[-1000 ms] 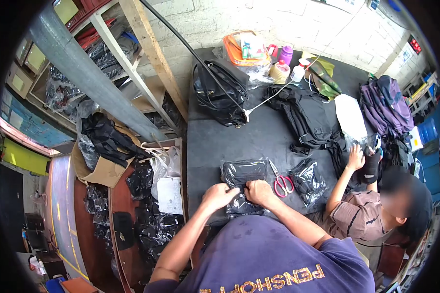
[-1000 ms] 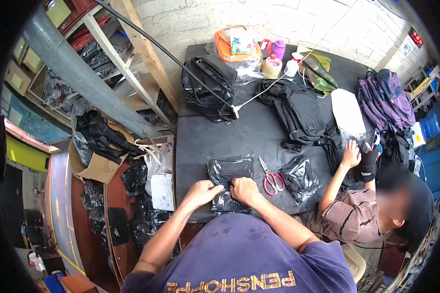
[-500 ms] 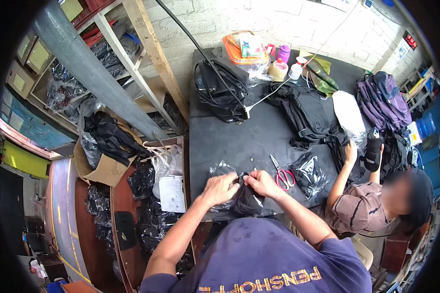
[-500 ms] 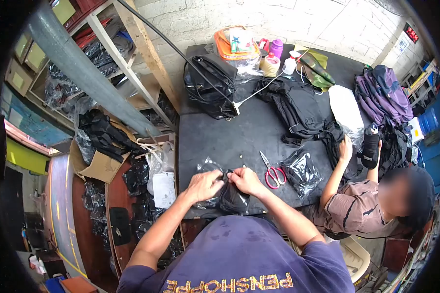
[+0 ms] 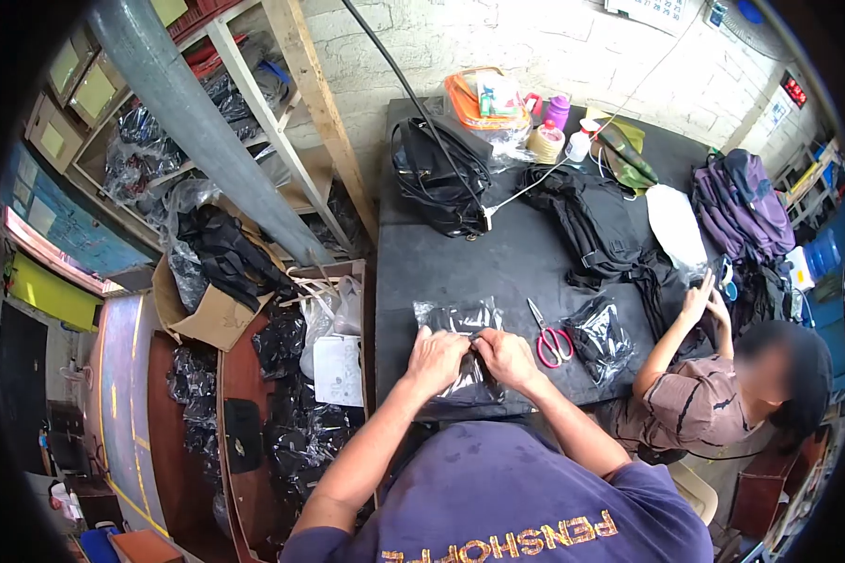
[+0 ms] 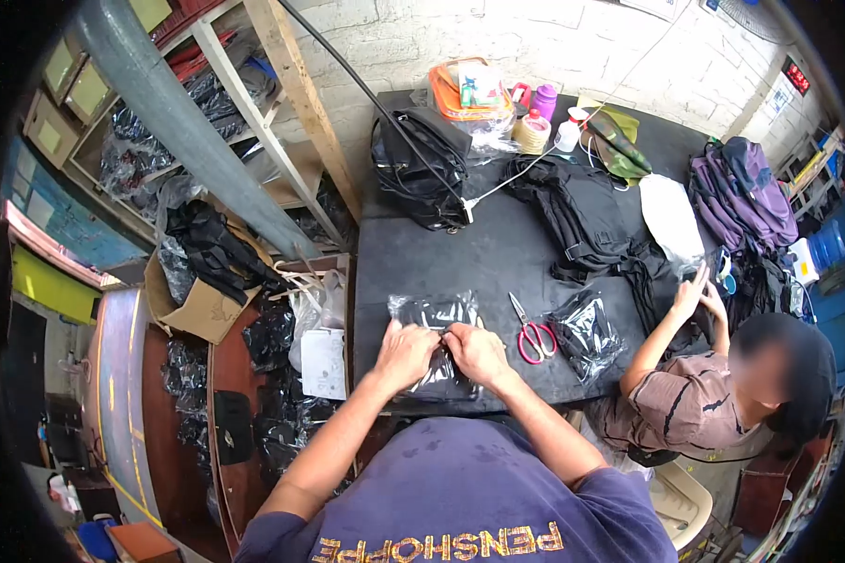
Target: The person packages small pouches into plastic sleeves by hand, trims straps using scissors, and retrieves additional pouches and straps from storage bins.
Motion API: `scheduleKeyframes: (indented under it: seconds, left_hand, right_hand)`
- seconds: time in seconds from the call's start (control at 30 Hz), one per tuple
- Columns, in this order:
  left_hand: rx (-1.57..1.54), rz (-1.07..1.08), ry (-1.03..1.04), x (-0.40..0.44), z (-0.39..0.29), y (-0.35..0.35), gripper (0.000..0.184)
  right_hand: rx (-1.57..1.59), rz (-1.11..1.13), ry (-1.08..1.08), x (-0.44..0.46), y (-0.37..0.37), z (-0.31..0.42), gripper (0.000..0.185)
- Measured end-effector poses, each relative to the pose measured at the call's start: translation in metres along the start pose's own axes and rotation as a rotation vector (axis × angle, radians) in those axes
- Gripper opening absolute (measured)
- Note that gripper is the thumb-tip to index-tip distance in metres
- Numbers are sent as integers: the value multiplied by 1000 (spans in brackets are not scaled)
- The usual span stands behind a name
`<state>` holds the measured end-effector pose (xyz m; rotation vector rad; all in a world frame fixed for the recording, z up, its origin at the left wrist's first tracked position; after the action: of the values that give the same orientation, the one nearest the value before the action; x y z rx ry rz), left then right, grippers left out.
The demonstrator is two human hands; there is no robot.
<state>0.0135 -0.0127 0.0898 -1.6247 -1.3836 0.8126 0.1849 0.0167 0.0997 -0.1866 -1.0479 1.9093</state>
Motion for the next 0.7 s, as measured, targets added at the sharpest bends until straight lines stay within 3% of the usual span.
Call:
scheduleKeyframes:
  seconds: [0.03, 0.1, 0.27, 0.4, 0.53, 0.6, 0.63, 0.67, 0.7]
  left_hand:
    - [-3, -46, -59, -8, -3, 10, 13]
    - [-11, -135, -177, -19, -8, 27, 12]
    - [-82, -251, -112, -25, -14, 31, 10]
    - [71, -258, -52, -28, -15, 33, 10]
    - [-216, -130, -245, -27, -13, 32, 12]
    - [-470, 145, -386, -24, -4, 37, 13]
    - [-595, 285, -453, -24, 0, 41, 14]
    - [-592, 280, -453, -21, 1, 40, 14]
    - [-586, 327, -453, -20, 3, 41, 14]
  right_hand:
    - [19, 94, 139, -4, 4, -6, 33]
    - [20, 73, 171, -7, 14, -16, 33]
    - [55, 138, 275, -4, 31, -37, 36]
    - [41, 242, 319, 6, 30, -41, 41]
    - [-46, 341, 222, 33, -1, -39, 49]
    - [-78, 379, 167, 58, -9, -43, 53]
    - [-36, 396, 15, 75, -5, -48, 62]
    - [4, 406, -140, 87, 1, -48, 73]
    - [4, 404, -142, 90, 12, -52, 73]
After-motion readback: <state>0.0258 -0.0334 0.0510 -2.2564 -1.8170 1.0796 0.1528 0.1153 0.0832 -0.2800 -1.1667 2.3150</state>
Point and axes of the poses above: each hand's wrist, its own x-axis towards the middle knuckle, its own y-axis out of the palm, z = x × y, the point moved 3 cm from there along x, towards the middle knuckle, and after that the axes turned 15 degrees about -y, right-handed, at the moved point
